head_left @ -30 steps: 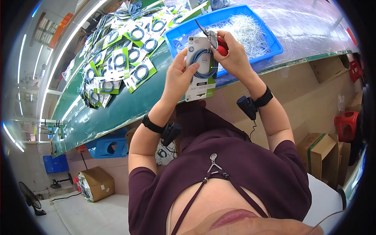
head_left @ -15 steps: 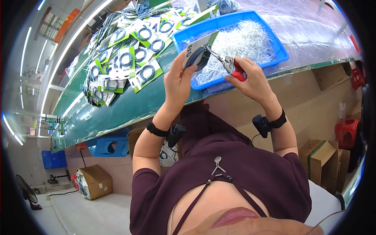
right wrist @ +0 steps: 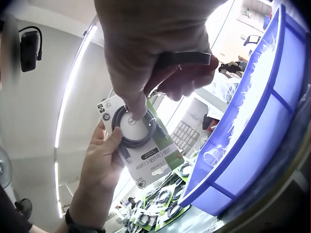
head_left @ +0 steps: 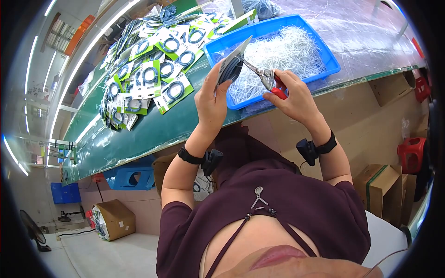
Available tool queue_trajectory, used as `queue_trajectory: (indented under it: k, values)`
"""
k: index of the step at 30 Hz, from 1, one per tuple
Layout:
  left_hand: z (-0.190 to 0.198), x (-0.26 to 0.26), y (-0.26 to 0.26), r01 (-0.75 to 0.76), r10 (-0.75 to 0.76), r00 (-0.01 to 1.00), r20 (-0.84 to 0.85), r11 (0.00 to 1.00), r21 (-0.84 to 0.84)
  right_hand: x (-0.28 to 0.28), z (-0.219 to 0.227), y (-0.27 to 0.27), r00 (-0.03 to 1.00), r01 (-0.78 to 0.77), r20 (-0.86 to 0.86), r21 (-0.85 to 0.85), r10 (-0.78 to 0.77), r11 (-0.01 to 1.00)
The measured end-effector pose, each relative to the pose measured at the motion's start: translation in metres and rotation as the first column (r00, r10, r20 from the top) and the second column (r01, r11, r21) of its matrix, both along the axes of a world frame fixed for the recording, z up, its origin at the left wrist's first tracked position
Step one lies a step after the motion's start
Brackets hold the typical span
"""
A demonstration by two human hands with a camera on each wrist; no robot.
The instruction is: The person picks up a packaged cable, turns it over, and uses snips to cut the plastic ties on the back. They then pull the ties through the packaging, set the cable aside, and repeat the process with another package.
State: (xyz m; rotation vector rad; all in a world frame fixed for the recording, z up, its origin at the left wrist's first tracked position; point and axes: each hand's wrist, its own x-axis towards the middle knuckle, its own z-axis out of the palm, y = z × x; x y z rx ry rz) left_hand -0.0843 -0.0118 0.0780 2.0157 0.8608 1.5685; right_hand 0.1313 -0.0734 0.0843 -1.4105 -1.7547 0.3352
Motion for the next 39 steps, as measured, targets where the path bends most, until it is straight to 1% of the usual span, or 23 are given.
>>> queue_trajectory:
  k: [1, 4, 8, 13, 16, 17, 18, 19, 20, 21, 22, 23, 24, 25, 27, 28, 29, 32, 33, 36, 37, 38, 39]
  values:
    - [0.003, 0.001, -0.001, 0.002, -0.002, 1.000, 0.001, 1.000, 0.000, 0.000, 0.001, -0.001, 1.000, 0.002, 0.001, 0.000, -0.002, 1.000]
    - [0.010, 0.004, -0.004, -0.005, 0.025, 0.995, -0.101, 0.982, 0.189, 0.000, 0.003, -0.003, 0.998, -0.034, -0.050, -0.039, 0.032, 0.999]
    - [0.009, 0.001, -0.001, 0.056, -0.034, 0.993, -0.115, 0.980, 0.192, 0.003, 0.000, -0.003, 0.993, -0.089, -0.076, -0.036, 0.086, 0.995]
    - [0.001, -0.004, 0.001, 0.046, -0.017, 0.992, -0.121, 0.971, 0.235, 0.000, 0.000, -0.007, 1.000, -0.013, -0.001, -0.005, 0.013, 1.000]
    - [-0.011, -0.009, 0.006, 0.022, -0.021, 0.999, -0.025, 0.999, 0.042, -0.001, -0.005, -0.001, 0.999, -0.049, -0.018, -0.040, 0.048, 0.998]
    - [-0.008, -0.011, 0.006, 0.022, -0.021, 1.000, -0.022, 0.999, 0.044, -0.001, -0.007, 0.002, 0.999, -0.049, -0.015, -0.038, 0.048, 0.998]
    - [-0.002, -0.012, 0.005, 0.090, -0.084, 0.995, 0.053, 0.988, -0.128, -0.002, -0.011, 0.006, 0.987, -0.050, -0.151, -0.021, 0.046, 0.999]
    - [0.003, -0.014, 0.003, 0.169, -0.133, 0.982, 0.137, 0.942, -0.291, -0.002, -0.014, 0.011, 0.957, -0.049, -0.285, -0.006, 0.046, 0.999]
    - [0.007, -0.014, 0.001, 0.253, -0.166, 0.960, 0.226, 0.861, -0.441, -0.003, -0.014, 0.014, 0.908, -0.046, -0.416, 0.006, 0.044, 0.999]
    - [0.008, -0.013, -0.001, 0.253, -0.166, 0.960, 0.224, 0.858, -0.448, -0.005, -0.013, 0.020, 0.907, -0.044, -0.419, -0.001, 0.040, 0.999]
    - [0.010, -0.011, -0.004, 0.290, -0.199, 0.952, 0.233, 0.832, -0.473, -0.008, -0.009, 0.029, 0.927, -0.059, -0.358, 0.150, 0.110, 0.987]
    - [0.010, -0.008, -0.006, 0.326, -0.231, 0.942, 0.244, 0.805, -0.496, -0.010, -0.004, 0.038, 0.943, -0.084, -0.284, 0.297, 0.172, 0.951]
    - [0.009, -0.006, -0.008, 0.362, -0.262, 0.930, 0.259, 0.776, -0.516, -0.010, -0.002, 0.043, 0.954, -0.118, -0.198, 0.435, 0.223, 0.892]
    - [0.006, -0.006, -0.009, 0.362, -0.258, 0.930, 0.262, 0.775, -0.518, -0.010, -0.003, 0.045, 0.954, -0.121, -0.196, 0.432, 0.224, 0.894]
    - [-0.001, -0.008, -0.009, 0.363, -0.278, 0.931, 0.238, 0.783, -0.505, -0.013, -0.006, 0.050, 0.985, -0.165, 0.021, 0.435, 0.173, 0.885]
    - [-0.002, -0.009, -0.008, 0.363, -0.286, 0.931, 0.226, 0.789, -0.497, -0.014, -0.005, 0.053, 0.980, -0.190, 0.132, 0.435, 0.147, 0.880]
    - [-0.004, -0.010, -0.008, 0.358, -0.277, 0.933, 0.232, 0.791, -0.496, -0.014, -0.005, 0.055, 0.978, -0.200, 0.136, 0.432, 0.155, 0.879]
    - [-0.009, -0.012, -0.010, 0.435, -0.306, 0.896, 0.320, 0.744, -0.506, -0.012, -0.002, 0.054, 0.941, -0.290, 0.289, 0.429, 0.174, 0.856]
    - [-0.010, -0.014, -0.009, 0.433, -0.300, 0.897, 0.324, 0.744, -0.509, -0.013, 0.000, 0.054, 0.939, -0.295, 0.291, 0.424, 0.180, 0.856]
    - [-0.014, -0.029, -0.005, 0.340, -0.281, 0.940, 0.192, 0.729, -0.594, -0.020, 0.005, 0.054, 0.930, -0.295, 0.332, 0.411, 0.160, 0.862]
    - [-0.013, -0.035, -0.008, 0.328, -0.261, 0.944, 0.199, 0.732, -0.597, -0.022, 0.002, 0.058, 0.924, -0.315, 0.336, 0.404, 0.181, 0.859]
    - [-0.011, -0.042, -0.011, 0.338, -0.229, 0.940, 0.252, 0.718, -0.609, -0.020, -0.002, 0.067, 0.981, -0.187, 0.129, 0.408, 0.146, 0.893]
    - [-0.008, -0.051, -0.015, 0.342, -0.187, 0.934, 0.303, 0.707, -0.618, -0.018, -0.006, 0.076, 0.991, -0.067, -0.081, 0.379, 0.105, 0.923]
